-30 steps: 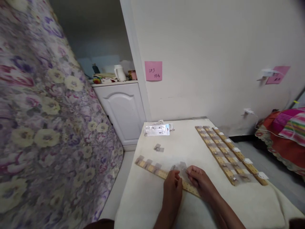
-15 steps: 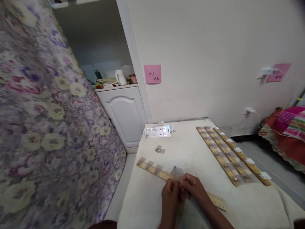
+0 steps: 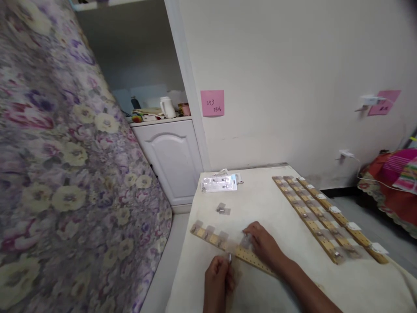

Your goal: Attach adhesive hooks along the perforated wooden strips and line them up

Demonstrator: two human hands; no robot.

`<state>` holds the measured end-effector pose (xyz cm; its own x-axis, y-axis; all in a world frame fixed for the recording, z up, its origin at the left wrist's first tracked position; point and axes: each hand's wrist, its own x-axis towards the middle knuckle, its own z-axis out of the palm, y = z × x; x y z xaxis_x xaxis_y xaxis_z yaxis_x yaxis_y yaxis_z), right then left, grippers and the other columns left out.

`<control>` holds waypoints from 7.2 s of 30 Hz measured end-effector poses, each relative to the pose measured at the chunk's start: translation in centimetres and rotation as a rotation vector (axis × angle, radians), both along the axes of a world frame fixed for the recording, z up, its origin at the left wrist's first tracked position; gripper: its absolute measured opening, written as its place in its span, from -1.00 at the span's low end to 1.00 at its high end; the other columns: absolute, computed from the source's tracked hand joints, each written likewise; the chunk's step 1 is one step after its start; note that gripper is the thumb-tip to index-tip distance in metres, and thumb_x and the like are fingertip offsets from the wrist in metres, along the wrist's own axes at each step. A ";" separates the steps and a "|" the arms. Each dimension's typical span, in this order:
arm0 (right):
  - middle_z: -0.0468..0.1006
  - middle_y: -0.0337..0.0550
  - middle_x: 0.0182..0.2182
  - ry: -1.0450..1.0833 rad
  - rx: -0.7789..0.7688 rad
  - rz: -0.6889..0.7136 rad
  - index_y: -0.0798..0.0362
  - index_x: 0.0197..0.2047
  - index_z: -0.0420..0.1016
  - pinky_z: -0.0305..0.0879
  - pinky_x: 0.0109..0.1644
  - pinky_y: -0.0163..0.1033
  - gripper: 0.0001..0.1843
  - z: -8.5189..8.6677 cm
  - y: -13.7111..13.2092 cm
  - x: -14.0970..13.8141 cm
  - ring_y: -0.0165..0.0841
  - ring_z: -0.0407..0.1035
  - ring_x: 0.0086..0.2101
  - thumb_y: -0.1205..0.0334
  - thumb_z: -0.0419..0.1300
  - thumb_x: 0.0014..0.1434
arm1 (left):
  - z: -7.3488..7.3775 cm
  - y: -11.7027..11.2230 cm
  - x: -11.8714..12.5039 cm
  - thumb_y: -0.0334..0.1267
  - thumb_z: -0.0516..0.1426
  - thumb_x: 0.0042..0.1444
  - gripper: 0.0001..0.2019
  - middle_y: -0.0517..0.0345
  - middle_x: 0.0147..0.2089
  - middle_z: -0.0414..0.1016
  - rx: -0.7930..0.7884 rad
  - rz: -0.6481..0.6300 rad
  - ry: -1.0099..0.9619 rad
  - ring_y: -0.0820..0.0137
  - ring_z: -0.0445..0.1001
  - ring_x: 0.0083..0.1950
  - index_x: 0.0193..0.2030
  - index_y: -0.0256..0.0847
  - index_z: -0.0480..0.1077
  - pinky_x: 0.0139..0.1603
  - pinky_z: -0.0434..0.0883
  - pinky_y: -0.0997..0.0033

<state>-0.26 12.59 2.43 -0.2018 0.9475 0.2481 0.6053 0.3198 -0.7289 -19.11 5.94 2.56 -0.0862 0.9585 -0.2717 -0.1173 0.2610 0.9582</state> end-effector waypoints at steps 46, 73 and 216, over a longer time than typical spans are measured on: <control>0.48 -0.12 -0.28 0.095 -0.187 -0.124 0.03 -0.18 0.45 0.32 -0.11 -0.18 -0.74 -1.5 -0.6 -3.2 -0.28 0.40 -0.23 0.22 0.08 0.05 | -0.4 2.3 1.9 -0.19 -0.02 0.07 -0.83 0.35 -0.75 0.31 -0.148 -0.074 0.088 0.56 0.14 -0.84 -0.50 -0.14 0.16 -0.84 -0.03 0.60; 0.48 -0.15 -0.14 0.005 -0.160 -0.117 -0.04 -0.09 0.43 0.31 -0.05 -0.19 -0.69 -0.4 -1.7 -3.4 -0.28 0.40 -0.14 0.15 0.11 0.07 | -0.5 2.2 2.0 -0.23 -0.09 0.15 -0.81 0.37 -0.76 0.30 -0.153 -0.092 0.173 0.51 0.19 -0.84 -0.48 -0.12 0.14 -0.83 0.03 0.57; 0.49 -0.08 -0.13 0.375 -0.143 0.073 -0.03 -0.35 0.57 0.31 -0.06 -0.20 -0.79 2.2 -7.4 2.0 -0.23 0.38 -0.10 0.16 0.10 0.06 | 1.1 -3.9 6.8 -0.17 0.24 -0.18 -0.74 0.20 -0.53 0.49 -0.112 0.081 -0.309 0.48 0.48 -0.50 -0.50 -0.19 0.21 -0.48 0.31 0.57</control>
